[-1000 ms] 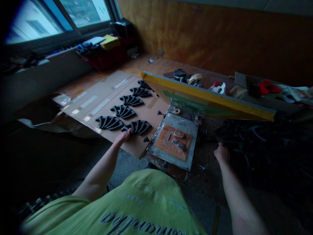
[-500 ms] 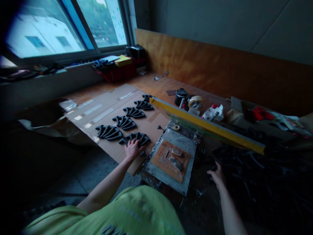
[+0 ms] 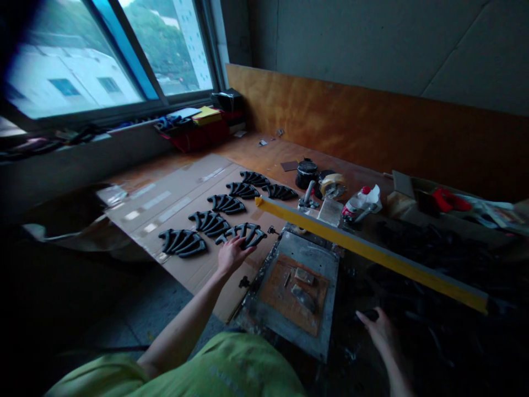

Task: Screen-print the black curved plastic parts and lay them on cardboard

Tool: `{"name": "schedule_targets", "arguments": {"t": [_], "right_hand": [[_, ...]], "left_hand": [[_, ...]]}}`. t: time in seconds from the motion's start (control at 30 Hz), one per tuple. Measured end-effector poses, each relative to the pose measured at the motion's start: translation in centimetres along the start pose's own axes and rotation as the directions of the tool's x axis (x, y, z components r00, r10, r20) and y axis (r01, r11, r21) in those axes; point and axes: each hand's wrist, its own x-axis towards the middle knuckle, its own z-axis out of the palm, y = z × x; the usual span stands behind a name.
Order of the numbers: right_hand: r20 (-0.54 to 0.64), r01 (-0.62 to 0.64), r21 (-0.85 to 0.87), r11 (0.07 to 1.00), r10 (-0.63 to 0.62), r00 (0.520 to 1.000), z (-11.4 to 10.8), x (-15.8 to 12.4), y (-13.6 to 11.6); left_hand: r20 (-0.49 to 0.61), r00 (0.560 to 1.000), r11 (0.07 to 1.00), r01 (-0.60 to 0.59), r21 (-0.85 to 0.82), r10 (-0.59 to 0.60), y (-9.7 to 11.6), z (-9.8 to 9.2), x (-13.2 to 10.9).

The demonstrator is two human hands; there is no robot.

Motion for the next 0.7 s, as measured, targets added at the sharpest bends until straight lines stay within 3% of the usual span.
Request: {"name": "schedule_targets", "arguments": {"t": [0.17, 0.37, 0.53, 0.7], "right_hand": [[0.035, -0.1, -0.087, 0.991, 0.103, 0.994, -0.5, -2.3, -1.3], [0.004, -0.22, -0.085, 0.972, 0.221, 0.975, -0.4, -6.0, -2.0], [-0.082, -0.21, 0.086, 0.974, 0.217, 0.973, 0.9, -7.9, -0.3], [-0.104, -0.176, 0.288, 0.941, 0.214, 0.971, 1.3, -8.5, -0.4]], "left_hand": [[-0.029, 0.992, 0.992, -0.119, 0.049, 0.12, 4.0, -1.1, 7.6], [0.135, 0.972, 0.98, -0.197, 0.019, 0.192, 7.7, 0.5, 15.5], [0.187, 0.958, 0.976, -0.214, -0.04, 0.217, 7.6, 4.0, 19.6], [0.148, 0.945, 0.945, -0.264, -0.192, 0.293, 6.6, 5.5, 20.6]]}}
